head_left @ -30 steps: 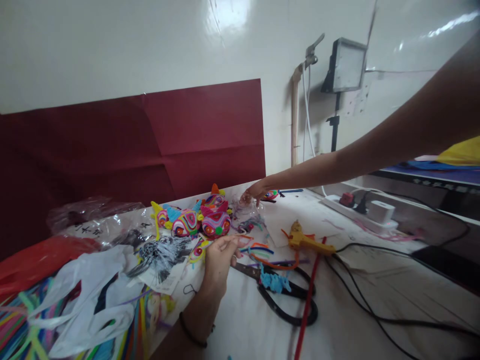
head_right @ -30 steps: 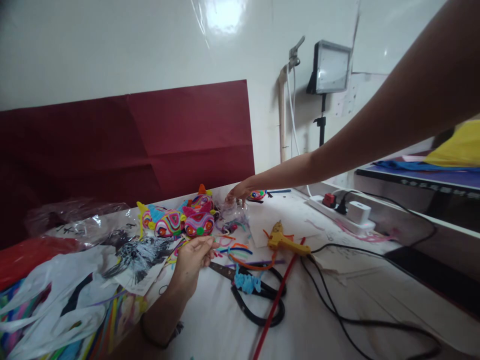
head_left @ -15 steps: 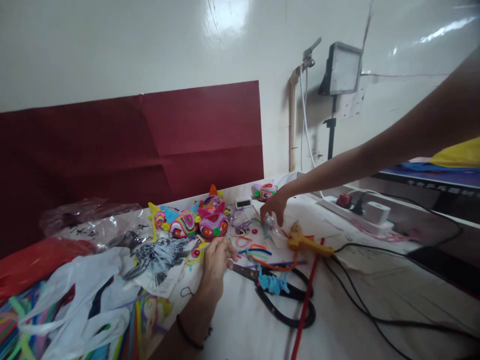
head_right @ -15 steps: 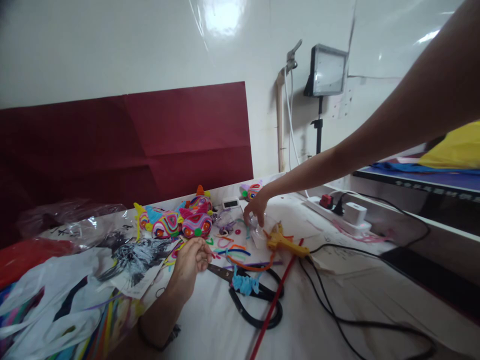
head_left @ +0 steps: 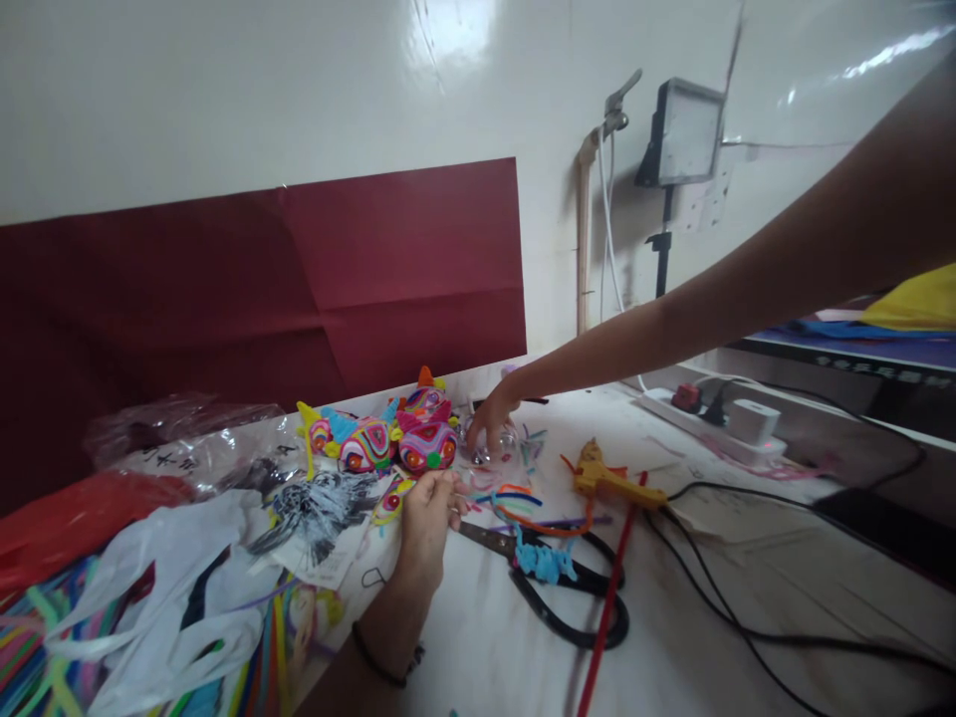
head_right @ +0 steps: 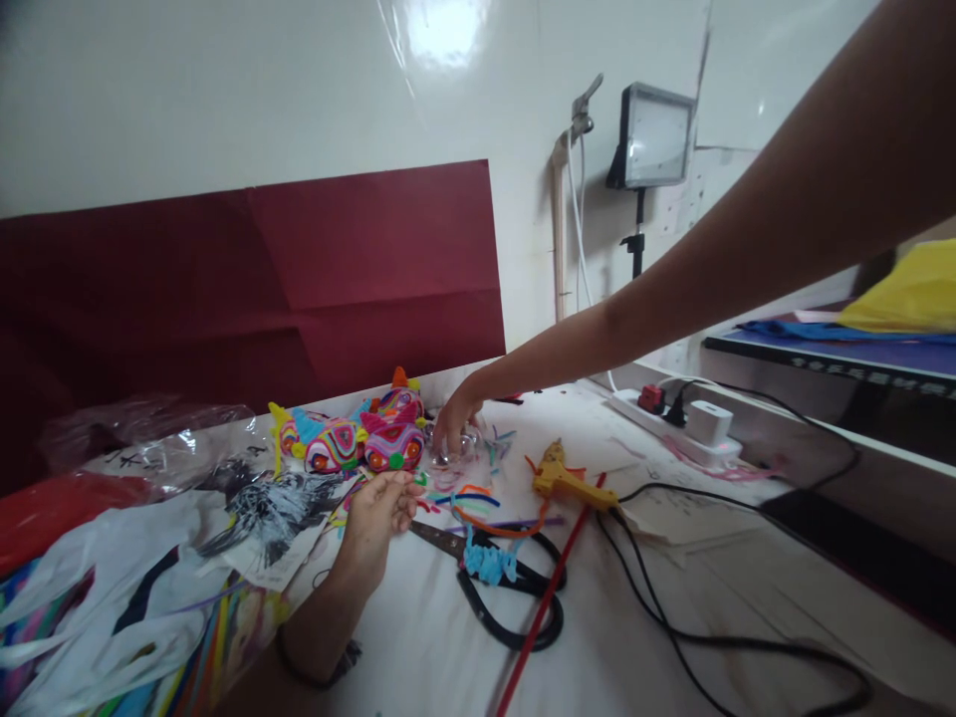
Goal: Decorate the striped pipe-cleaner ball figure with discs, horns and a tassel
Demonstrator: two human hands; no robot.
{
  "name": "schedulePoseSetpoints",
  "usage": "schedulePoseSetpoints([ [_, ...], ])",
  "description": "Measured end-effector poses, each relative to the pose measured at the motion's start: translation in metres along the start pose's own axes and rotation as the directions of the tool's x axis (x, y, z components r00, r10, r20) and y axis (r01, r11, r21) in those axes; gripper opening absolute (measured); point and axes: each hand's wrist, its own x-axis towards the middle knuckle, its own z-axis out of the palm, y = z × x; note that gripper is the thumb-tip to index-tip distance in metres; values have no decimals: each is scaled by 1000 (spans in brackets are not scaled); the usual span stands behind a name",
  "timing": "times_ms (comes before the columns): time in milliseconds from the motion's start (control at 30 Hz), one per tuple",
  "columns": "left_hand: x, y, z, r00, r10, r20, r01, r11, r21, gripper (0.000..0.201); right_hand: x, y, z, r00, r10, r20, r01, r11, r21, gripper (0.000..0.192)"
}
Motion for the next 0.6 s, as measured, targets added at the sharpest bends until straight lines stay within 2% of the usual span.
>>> schedulePoseSetpoints([
  [100, 1, -2, -1, 1000, 16, -10, -16, 1000, 2, 31, 2, 6, -3, 970, 204, 131, -212, 976, 50, 33],
  [167, 2, 0, -1, 999, 22, -24, -22, 1000, 0, 29, -10, 6, -16, 953, 249, 173, -270, 956, 115, 32],
  [267, 1, 5, -1, 999, 22, -29, -22, 1000, -2, 25, -34, 4, -37, 966, 205, 160, -241, 936, 257, 34],
  [367, -1, 11, -1, 1000, 20, -19, -20, 1000, 7, 19, -57, 5, -45, 984, 146, 102, -173, 916, 361, 36],
  [467, -3, 14, 0, 1000, 21, -10, -21, 1000, 22, 17, -70, 15, -36, 989, 137, 56, -148, 911, 384, 35],
  [600, -6, 16, 2, 1000, 9, 11, -10, 1000, 27, 18, -71, 38, -15, 981, 185, -51, -162, 940, 300, 34],
])
